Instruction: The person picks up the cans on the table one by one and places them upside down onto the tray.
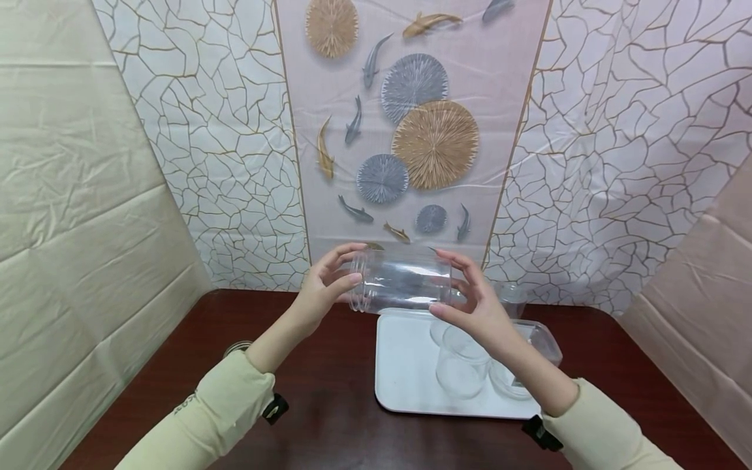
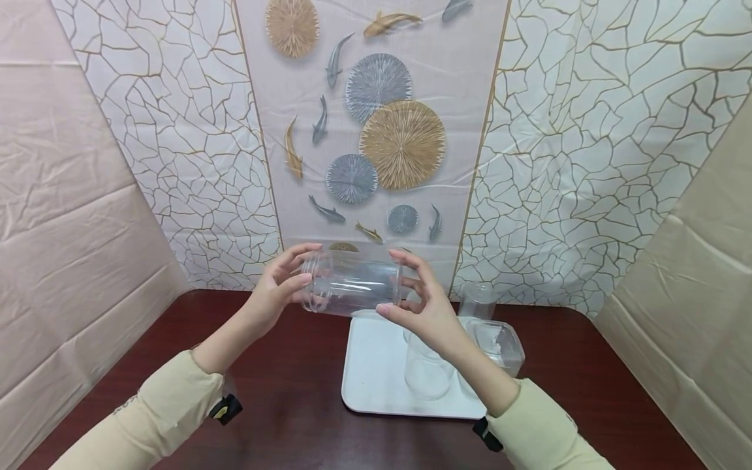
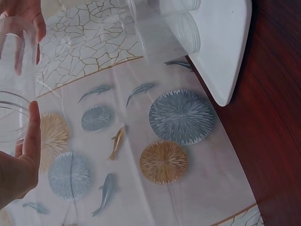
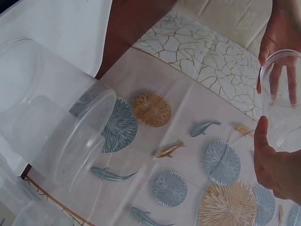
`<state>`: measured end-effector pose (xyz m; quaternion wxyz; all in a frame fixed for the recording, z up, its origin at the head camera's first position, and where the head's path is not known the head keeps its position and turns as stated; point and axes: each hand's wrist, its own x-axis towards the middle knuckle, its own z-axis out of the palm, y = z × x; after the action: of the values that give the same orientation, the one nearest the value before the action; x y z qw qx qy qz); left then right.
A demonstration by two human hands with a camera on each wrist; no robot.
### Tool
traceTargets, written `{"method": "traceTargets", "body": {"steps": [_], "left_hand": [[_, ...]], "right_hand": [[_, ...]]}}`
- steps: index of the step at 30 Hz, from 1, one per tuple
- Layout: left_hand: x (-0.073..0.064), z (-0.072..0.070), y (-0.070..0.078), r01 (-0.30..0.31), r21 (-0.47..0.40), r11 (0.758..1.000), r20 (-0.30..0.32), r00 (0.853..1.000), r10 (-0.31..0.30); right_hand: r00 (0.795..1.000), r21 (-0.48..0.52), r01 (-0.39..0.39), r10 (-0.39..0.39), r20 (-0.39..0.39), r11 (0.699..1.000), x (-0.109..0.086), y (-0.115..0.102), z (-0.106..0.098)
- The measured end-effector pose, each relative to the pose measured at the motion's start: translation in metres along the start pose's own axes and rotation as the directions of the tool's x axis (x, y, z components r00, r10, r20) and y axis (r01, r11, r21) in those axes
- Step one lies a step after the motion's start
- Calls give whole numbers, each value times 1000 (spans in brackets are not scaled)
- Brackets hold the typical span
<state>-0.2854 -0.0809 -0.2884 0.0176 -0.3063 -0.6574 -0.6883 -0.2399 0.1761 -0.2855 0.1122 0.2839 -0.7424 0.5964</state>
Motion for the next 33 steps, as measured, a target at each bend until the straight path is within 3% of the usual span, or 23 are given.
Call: {"method": "traceTargets", "body": {"steps": [8, 20, 23, 26, 28, 30, 33], "left_hand": [[0, 2, -7, -5, -35, 999, 66, 998, 7], [-5, -9, -35, -10, -84, 996, 185, 982, 26], [-6, -13, -44, 12, -43, 999, 213, 977, -3], [-10, -16, -54, 85, 62, 994, 274, 957, -99], [-13, -17, -61, 136, 172, 976, 311, 932, -185], [-16, -15, -68, 174, 293, 940, 333, 903, -270], [-19, -8, -81, 158, 483, 862, 340, 873, -350]], "right_hand": [[1000, 14, 6, -6, 2, 1000, -2, -1, -6], [1000, 1, 6, -6, -14, 1000, -4, 0, -14], [1000, -10, 11, -11, -26, 1000, -5, -1, -16], [999, -17, 11, -12, -35, 1000, -5, -1, -18], [999, -27, 5, -6, -41, 1000, -5, 0, -19], [999, -29, -2, 1, -44, 1000, -4, 1, -19], [999, -50, -12, 10, -52, 999, -4, 3, -20]]}}
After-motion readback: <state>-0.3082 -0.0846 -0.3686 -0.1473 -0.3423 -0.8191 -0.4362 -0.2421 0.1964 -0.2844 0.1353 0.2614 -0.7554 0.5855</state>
